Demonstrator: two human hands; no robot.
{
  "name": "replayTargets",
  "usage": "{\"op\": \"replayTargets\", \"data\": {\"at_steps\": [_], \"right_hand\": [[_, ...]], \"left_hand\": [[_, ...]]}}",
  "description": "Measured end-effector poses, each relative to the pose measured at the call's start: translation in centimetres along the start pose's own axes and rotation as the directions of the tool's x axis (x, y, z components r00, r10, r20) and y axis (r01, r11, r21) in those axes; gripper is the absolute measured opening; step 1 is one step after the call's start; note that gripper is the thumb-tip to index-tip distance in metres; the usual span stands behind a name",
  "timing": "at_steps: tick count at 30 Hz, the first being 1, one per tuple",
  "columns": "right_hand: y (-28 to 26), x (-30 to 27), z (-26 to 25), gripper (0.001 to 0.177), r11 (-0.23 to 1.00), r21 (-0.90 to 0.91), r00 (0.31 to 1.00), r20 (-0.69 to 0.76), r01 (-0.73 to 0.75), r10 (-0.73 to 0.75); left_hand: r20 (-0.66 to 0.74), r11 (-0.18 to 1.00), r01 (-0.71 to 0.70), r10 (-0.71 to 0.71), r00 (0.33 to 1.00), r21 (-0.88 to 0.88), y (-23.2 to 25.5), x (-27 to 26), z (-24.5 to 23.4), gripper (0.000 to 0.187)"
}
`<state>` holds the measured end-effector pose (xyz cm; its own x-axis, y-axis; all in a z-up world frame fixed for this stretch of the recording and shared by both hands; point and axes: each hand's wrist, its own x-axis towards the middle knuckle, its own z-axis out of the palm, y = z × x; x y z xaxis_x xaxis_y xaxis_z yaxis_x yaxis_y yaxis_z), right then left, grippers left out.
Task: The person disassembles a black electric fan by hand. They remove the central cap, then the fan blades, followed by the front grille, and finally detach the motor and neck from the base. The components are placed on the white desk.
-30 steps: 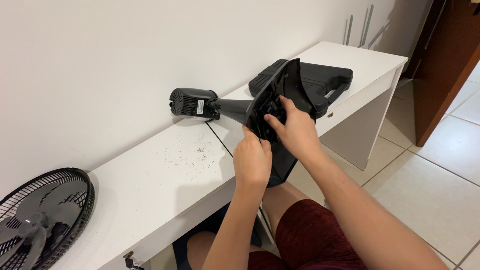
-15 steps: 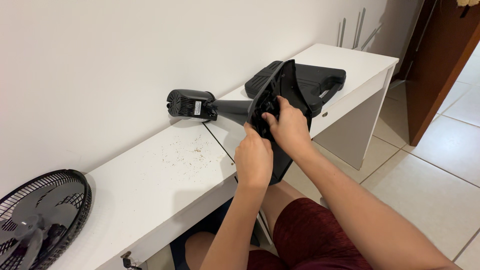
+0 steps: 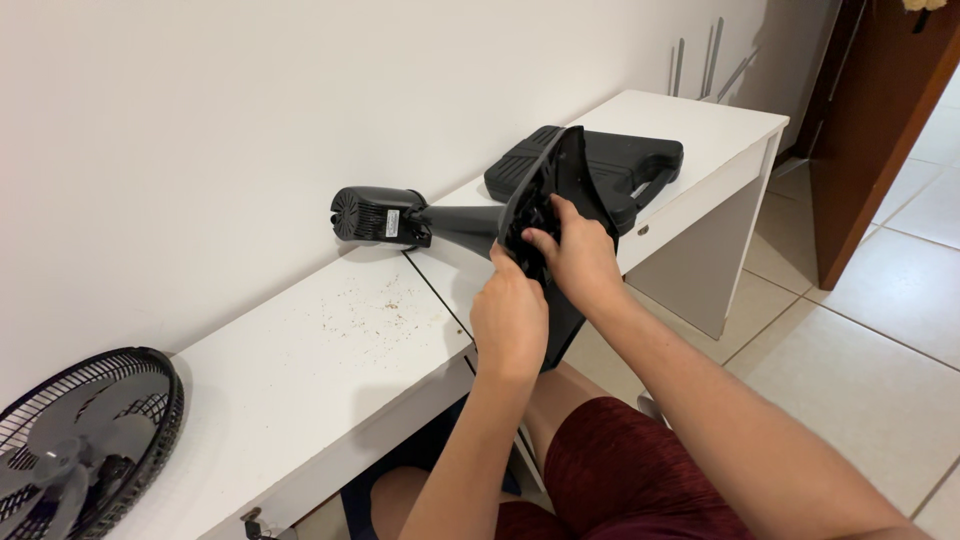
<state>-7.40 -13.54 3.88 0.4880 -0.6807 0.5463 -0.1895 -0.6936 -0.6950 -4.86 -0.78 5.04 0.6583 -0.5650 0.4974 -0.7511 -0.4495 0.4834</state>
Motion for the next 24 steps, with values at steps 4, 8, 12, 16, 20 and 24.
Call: {"op": "replayTargets", "data": {"at_steps": [4, 8, 12, 16, 20, 24], "right_hand": [[0.7, 0.4, 0.0, 0.07, 0.999, 0.027, 1.0, 0.016, -0.025, 0.025], [1.7, 1.8, -0.4, 0.073, 0.99, 0.103, 0.994, 0.046, 0.094, -0.099], [2.7, 1.9, -1.2, 0.064, 0.809, 0.584, 0.977, 0.132, 0.06, -0.168], [2.4, 0.0, -0.7, 0.08, 0.825, 0.547, 0.961, 0.126, 0.14, -0.247], [1.5, -0.9, -0.2, 0.102, 0.863, 0.268, 0.895, 0.009, 0.429, -0.447], [0.7, -1.1, 0.0, 0.103, 0.929, 0.301, 0.967, 0.07, 0.214, -0.246]], "left_hand": [[0.0, 0.999, 0.023, -0.023, 1.0, -0.029, 0.1, 0.1, 0.2, 0.051], [-0.073, 0.996, -0.015, 0.009, 0.997, -0.087, -0.7, 0.9, -0.9, 0.045], [-0.146, 0.989, -0.029, 0.008, 0.989, -0.142, -1.8, 2.9, -3.0, 0.05], [-0.158, 0.981, -0.066, 0.037, 0.987, -0.183, -2.0, 3.6, -4.3, 0.05], [-0.142, 0.981, -0.04, 0.012, 0.99, -0.192, -1.8, 3.5, -4.6, 0.043], [-0.121, 0.977, -0.009, -0.017, 0.992, -0.213, -2.1, 3.3, -4.9, 0.043]]}}
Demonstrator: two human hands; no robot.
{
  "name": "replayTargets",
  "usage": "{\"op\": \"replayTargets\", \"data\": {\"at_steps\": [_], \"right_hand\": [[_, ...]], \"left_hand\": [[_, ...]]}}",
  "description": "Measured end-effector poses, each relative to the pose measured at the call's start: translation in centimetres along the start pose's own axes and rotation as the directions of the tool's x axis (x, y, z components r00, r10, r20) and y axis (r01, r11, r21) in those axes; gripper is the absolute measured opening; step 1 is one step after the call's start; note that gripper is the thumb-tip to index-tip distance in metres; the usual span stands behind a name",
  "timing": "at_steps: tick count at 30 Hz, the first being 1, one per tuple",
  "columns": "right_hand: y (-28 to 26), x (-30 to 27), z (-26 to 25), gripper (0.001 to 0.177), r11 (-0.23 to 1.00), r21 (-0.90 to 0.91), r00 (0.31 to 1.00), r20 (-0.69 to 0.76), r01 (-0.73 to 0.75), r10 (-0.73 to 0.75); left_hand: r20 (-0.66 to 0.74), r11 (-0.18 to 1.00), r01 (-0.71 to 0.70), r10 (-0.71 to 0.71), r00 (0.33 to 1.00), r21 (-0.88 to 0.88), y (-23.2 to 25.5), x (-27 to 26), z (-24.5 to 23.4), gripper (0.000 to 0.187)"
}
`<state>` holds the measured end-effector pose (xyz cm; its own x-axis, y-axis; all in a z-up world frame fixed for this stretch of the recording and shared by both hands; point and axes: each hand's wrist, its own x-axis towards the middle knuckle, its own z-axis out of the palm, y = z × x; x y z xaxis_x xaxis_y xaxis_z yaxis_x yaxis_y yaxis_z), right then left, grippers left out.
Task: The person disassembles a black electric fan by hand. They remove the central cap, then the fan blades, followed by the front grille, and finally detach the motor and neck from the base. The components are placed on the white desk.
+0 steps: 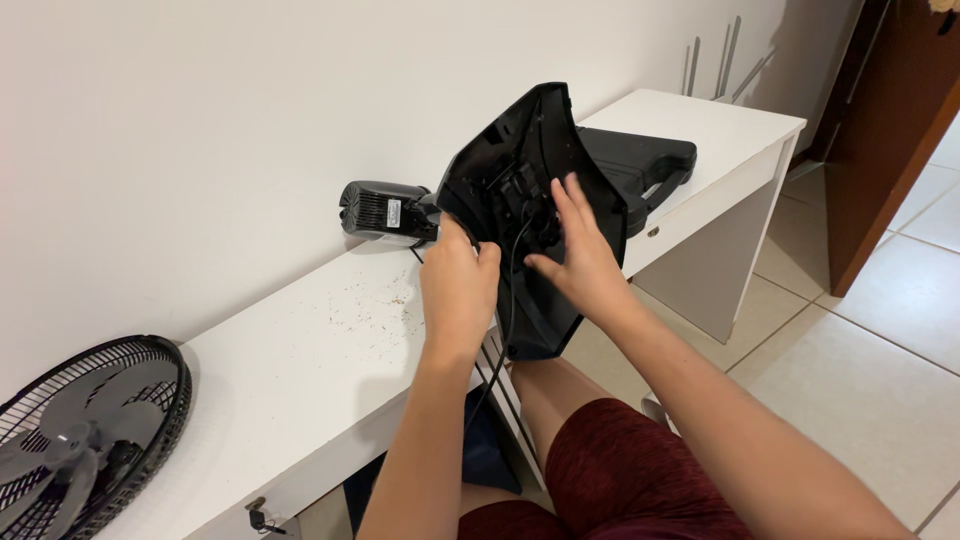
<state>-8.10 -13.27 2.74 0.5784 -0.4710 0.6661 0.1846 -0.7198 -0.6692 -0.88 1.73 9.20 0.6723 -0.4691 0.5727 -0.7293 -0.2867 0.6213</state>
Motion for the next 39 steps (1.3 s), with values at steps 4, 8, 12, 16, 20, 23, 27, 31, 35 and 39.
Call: {"op": "replayTargets", "data": {"at_steps": [4, 8, 12, 16, 20, 23, 27, 31, 35, 39], "right_hand": [[0.1, 0.2, 0.2, 0.113, 0.998, -0.062, 0.999, 0.052, 0.014, -0.011], [0.2, 0.6, 0.6, 0.112, 0.986, -0.079, 0.989, -0.015, 0.149, -0.15], [-0.5, 1.4, 0.7, 0.095, 0.995, -0.052, 0.996, -0.009, -0.087, 0.087], [-1.6, 1.8, 0.7, 0.094, 0.991, -0.121, 0.997, 0.033, -0.065, 0.069], [-2.5, 2.2, -0.1, 0.105, 0.985, -0.122, 0.97, 0.193, -0.124, 0.146], [-2.8, 2.4, 0.2, 0.121, 0.934, -0.189, 0.952, 0.107, 0.303, -0.287], [-2.9, 2.5, 0.8, 0.118, 0.954, -0.267, 0.988, 0.11, 0.135, -0.109], [-2.7, 2.5, 1.0, 0.119, 0.945, -0.274, 0.984, 0.071, 0.176, -0.163], [-2.5, 2.6, 0.9, 0.119, 0.933, -0.317, 0.986, 0.05, 0.169, -0.162], [-2.2, 2.6, 0.8, 0.114, 0.941, -0.335, 0.998, 0.047, 0.053, -0.039]], "left_hand": [[-0.03, 0.999, -0.042, 0.042, 0.999, 0.018, -0.5, 0.2, 0.0, 0.042], [0.047, 0.995, 0.065, -0.062, 0.997, -0.075, -1.5, 0.3, 0.1, 0.043], [0.092, 0.89, -0.036, 0.087, 0.992, -0.454, -3.3, -1.3, 0.2, 0.064], [0.179, 0.953, 0.156, -0.112, 0.978, -0.259, -4.9, -2.5, 1.3, 0.054], [0.104, 0.943, 0.08, -0.048, 0.993, -0.323, -6.0, -1.9, 0.7, 0.045], [0.15, 0.896, 0.142, -0.085, 0.985, -0.42, -6.1, -1.1, 0.0, 0.046], [0.151, 0.915, 0.153, -0.103, 0.983, -0.374, -5.3, -0.7, -0.7, 0.054], [0.124, 0.943, 0.121, -0.086, 0.988, -0.311, -4.4, -0.7, -0.6, 0.051], [0.162, 0.937, 0.185, -0.142, 0.977, -0.295, -4.1, -0.7, -0.4, 0.054], [0.147, 0.962, 0.129, -0.095, 0.984, -0.24, -4.0, -0.9, -0.2, 0.049]]}}
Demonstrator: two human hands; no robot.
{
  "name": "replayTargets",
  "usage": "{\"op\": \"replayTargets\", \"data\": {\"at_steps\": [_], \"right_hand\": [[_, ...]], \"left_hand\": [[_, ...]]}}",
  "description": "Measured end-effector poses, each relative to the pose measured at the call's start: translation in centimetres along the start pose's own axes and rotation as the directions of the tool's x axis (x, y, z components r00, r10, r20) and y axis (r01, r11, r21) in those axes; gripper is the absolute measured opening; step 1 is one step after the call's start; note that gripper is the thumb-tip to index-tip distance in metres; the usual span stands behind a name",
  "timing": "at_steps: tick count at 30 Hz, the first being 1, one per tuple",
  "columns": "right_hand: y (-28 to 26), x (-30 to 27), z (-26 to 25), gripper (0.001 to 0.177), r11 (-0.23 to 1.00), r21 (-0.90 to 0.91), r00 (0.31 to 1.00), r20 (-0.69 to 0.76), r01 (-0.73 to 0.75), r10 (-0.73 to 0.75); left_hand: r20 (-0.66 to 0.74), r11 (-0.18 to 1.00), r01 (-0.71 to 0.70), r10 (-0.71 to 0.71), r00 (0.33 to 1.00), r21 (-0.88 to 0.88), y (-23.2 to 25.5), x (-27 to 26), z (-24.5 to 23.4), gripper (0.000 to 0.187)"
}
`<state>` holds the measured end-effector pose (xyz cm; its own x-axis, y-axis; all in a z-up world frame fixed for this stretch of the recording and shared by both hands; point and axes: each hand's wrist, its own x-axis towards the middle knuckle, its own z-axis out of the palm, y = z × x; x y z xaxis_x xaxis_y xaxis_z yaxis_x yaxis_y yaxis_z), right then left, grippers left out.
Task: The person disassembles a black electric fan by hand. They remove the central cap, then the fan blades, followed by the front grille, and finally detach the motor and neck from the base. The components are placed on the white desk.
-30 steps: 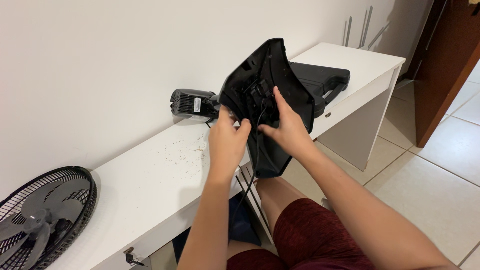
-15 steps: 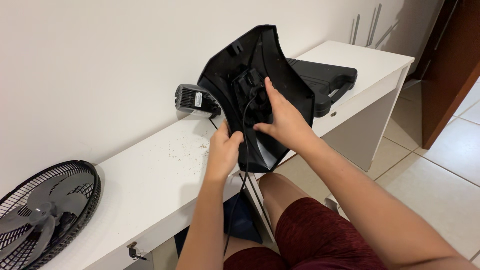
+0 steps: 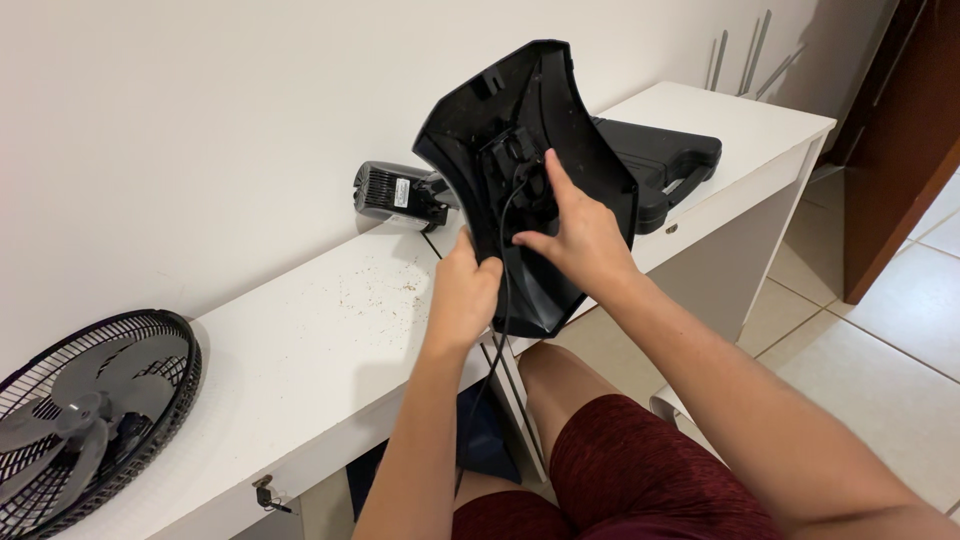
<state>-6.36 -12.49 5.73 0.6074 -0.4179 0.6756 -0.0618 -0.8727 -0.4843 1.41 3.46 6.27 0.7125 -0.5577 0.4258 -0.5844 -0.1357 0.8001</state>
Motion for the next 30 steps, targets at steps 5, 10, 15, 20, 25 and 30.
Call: {"op": "replayTargets", "data": {"at_steps": [5, 10, 15, 20, 25, 30], "right_hand": [[0.2, -0.1, -0.2, 0.115, 0.99, 0.102, 0.995, -0.013, -0.097, 0.099], [0.3, 0.6, -0.8, 0.11, 0.989, 0.129, 0.998, 0.001, -0.065, 0.066], [0.4, -0.2, -1.2, 0.117, 0.985, 0.163, 0.997, 0.037, 0.058, -0.065], [0.5, -2.2, -1.8, 0.098, 0.913, 0.39, 0.968, 0.249, -0.118, 0.019], [-0.9, -2.8, -1.0, 0.072, 0.996, 0.086, 0.996, -0.089, 0.01, -0.002], [-1.0, -2.6, -0.3, 0.061, 0.985, 0.136, 0.98, -0.155, -0.101, 0.122]], "left_hand": [[0.056, 0.998, 0.052, -0.053, 0.997, 0.021, 0.5, -0.5, 0.7, 0.043], [0.07, 0.992, 0.106, -0.111, 0.991, 0.071, 0.2, -0.5, 1.2, 0.049], [0.023, 0.995, -0.044, 0.042, 0.999, 0.095, -1.3, -1.6, 1.2, 0.047], [-0.009, 0.986, 0.143, -0.143, 0.99, 0.084, -3.2, -4.2, 0.2, 0.052], [-0.052, 0.997, -0.027, 0.031, 0.998, 0.074, -3.4, -5.5, 2.0, 0.051], [-0.032, 0.995, -0.012, 0.015, 0.999, 0.099, -1.6, -5.8, 3.0, 0.04]]}}
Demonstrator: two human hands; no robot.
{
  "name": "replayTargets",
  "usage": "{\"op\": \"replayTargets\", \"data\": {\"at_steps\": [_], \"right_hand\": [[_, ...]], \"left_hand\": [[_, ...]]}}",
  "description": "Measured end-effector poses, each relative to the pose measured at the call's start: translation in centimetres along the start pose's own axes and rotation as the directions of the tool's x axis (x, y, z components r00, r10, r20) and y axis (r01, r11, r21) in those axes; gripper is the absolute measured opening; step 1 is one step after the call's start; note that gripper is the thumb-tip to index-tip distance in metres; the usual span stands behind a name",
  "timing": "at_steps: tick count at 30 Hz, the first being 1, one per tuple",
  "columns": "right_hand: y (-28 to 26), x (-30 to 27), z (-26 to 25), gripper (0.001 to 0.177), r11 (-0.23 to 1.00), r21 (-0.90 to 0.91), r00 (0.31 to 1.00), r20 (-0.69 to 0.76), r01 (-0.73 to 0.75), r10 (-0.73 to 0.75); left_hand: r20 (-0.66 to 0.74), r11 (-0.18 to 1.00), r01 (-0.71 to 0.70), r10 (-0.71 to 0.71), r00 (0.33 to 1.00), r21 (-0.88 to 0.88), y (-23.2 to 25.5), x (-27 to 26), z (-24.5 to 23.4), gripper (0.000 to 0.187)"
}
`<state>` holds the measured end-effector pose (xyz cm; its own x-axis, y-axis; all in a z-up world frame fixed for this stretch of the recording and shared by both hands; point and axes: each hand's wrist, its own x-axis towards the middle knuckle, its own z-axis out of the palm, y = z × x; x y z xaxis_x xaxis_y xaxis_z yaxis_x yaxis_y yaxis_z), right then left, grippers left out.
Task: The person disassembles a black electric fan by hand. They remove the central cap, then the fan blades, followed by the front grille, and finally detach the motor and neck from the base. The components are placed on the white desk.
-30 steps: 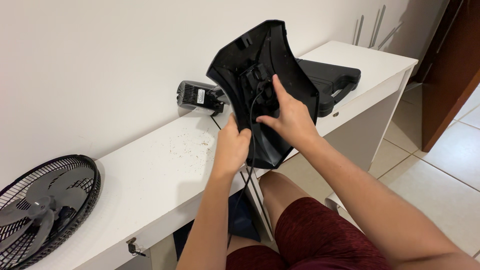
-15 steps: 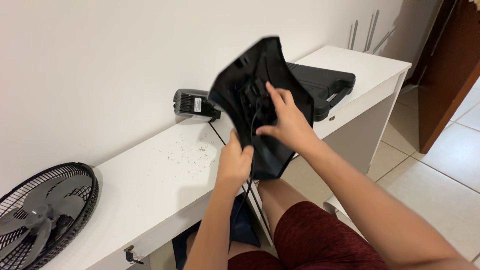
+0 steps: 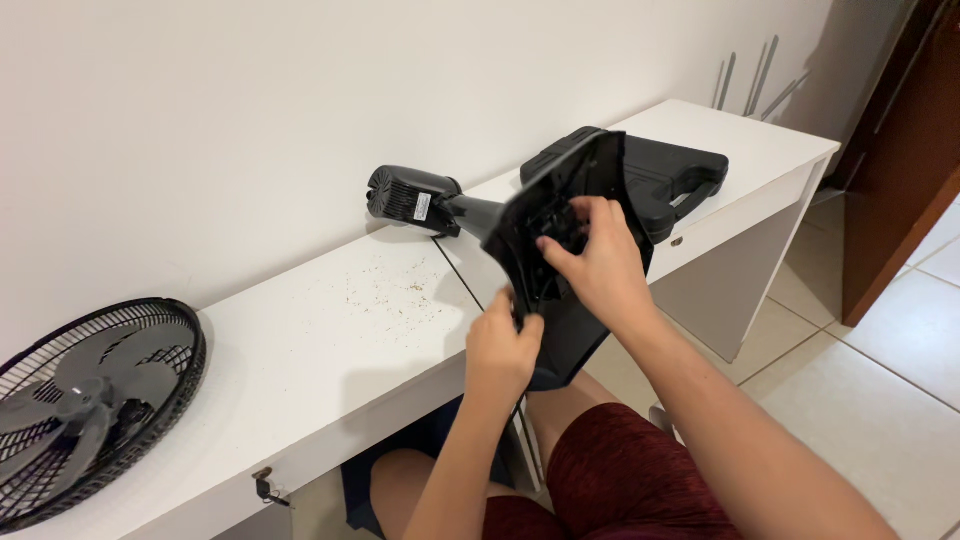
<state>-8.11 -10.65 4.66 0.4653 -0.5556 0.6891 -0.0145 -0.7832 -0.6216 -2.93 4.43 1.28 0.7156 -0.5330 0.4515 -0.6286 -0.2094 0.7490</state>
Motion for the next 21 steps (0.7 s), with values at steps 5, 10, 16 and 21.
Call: {"op": "replayTargets", "data": {"at_steps": [5, 10, 16, 21], "right_hand": [[1.0, -1.1, 0.9, 0.06, 1.0, 0.015, 0.999, -0.032, 0.002, -0.002], [2.2, -1.5, 1.4, 0.061, 1.0, 0.01, 0.998, -0.06, 0.007, -0.007], [3.4, -1.7, 2.3, 0.059, 0.998, 0.018, 0.994, -0.088, 0.065, -0.063], [4.4, -1.1, 1.4, 0.065, 0.993, 0.115, 0.999, 0.027, 0.028, -0.032]], "left_hand": [[-0.068, 1.0, -0.01, 0.008, 0.998, -0.027, 2.1, 2.1, -0.8, 0.065], [0.039, 0.99, 0.123, -0.125, 0.991, 0.064, 2.4, 2.5, -0.1, 0.059], [0.038, 0.992, 0.109, -0.112, 0.993, 0.068, 2.0, 2.0, 1.0, 0.041], [0.022, 0.997, 0.052, -0.054, 0.998, 0.05, 1.1, 1.5, 1.6, 0.05]]}}
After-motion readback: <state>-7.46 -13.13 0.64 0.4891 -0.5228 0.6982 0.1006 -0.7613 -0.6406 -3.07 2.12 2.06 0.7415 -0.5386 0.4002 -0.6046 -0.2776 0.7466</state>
